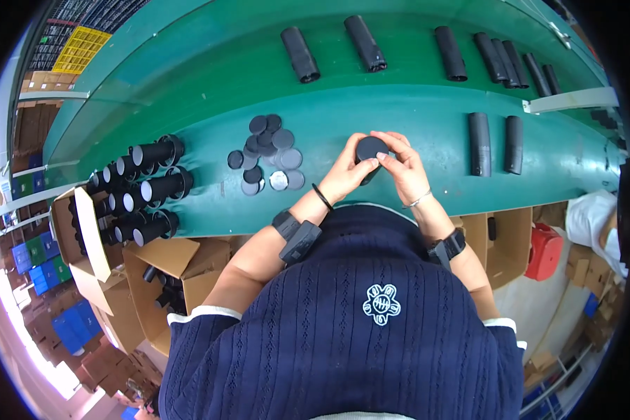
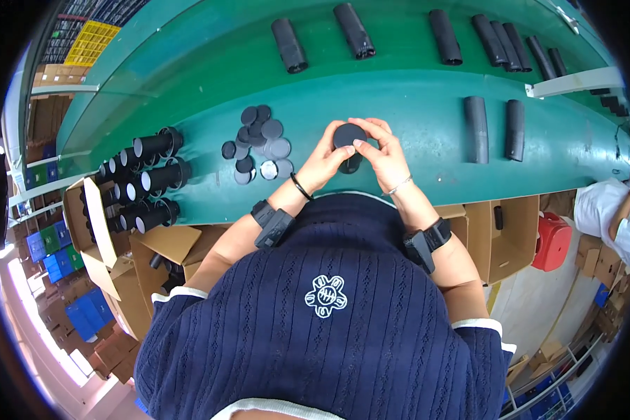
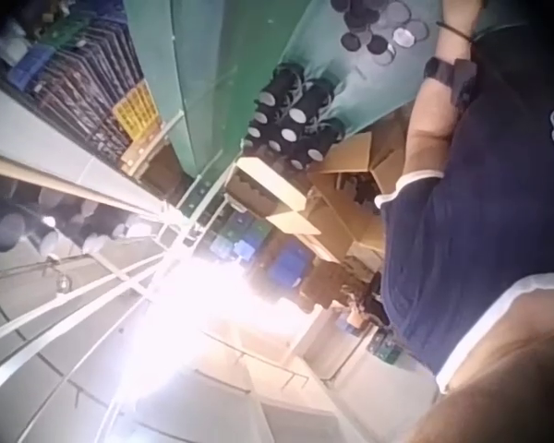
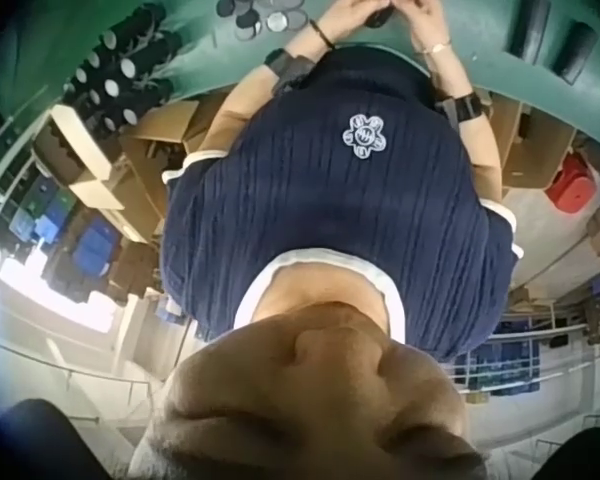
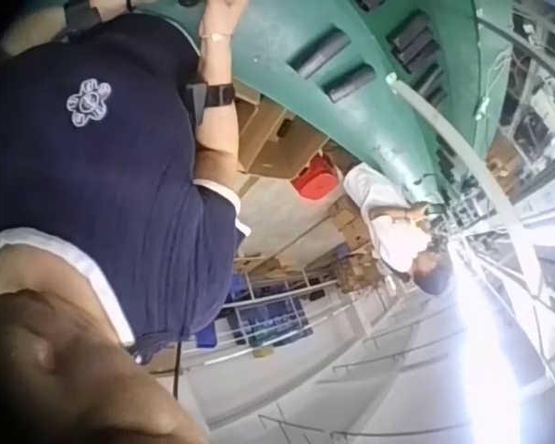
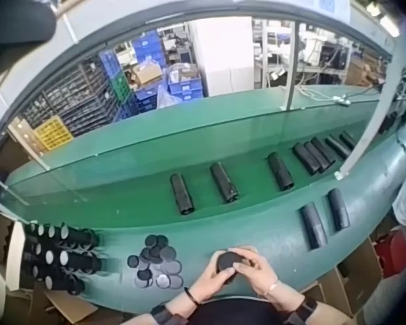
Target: The person fits caps onto black cylinders, places the assembled units into a cardboard box, and covers them with newspaper. They then retrieve more cylinders from another box, arrange them on the table, and continue the capping and packing process.
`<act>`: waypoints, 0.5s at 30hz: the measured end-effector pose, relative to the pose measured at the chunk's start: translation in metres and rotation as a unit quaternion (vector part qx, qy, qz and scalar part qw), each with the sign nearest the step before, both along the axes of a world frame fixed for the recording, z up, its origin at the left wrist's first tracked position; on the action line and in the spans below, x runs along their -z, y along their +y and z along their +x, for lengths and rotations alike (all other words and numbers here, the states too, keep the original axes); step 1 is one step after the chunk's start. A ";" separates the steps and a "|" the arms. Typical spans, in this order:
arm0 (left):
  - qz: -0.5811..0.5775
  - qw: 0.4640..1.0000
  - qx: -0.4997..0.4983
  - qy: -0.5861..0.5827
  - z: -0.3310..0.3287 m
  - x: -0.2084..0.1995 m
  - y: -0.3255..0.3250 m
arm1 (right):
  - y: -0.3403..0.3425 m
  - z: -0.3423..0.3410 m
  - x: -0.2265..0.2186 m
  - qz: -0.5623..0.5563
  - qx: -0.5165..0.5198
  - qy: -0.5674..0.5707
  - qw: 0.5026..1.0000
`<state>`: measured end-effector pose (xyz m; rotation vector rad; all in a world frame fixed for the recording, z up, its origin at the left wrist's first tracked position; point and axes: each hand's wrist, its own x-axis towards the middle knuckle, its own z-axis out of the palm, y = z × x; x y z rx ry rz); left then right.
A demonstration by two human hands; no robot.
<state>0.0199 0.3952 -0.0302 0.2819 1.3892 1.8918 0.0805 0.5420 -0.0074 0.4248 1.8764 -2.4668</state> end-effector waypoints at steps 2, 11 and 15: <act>-0.007 0.999 0.028 0.022 -0.005 -0.001 -0.005 | 0.008 -0.007 0.004 -0.035 -0.025 -0.010 0.999; -0.060 0.982 0.061 0.168 -0.005 0.005 -0.006 | 0.027 -0.002 0.008 -0.158 -0.120 -0.026 0.980; -0.048 0.983 0.068 0.161 -0.007 0.001 -0.003 | 0.038 0.015 0.018 -0.084 -0.140 -0.016 0.986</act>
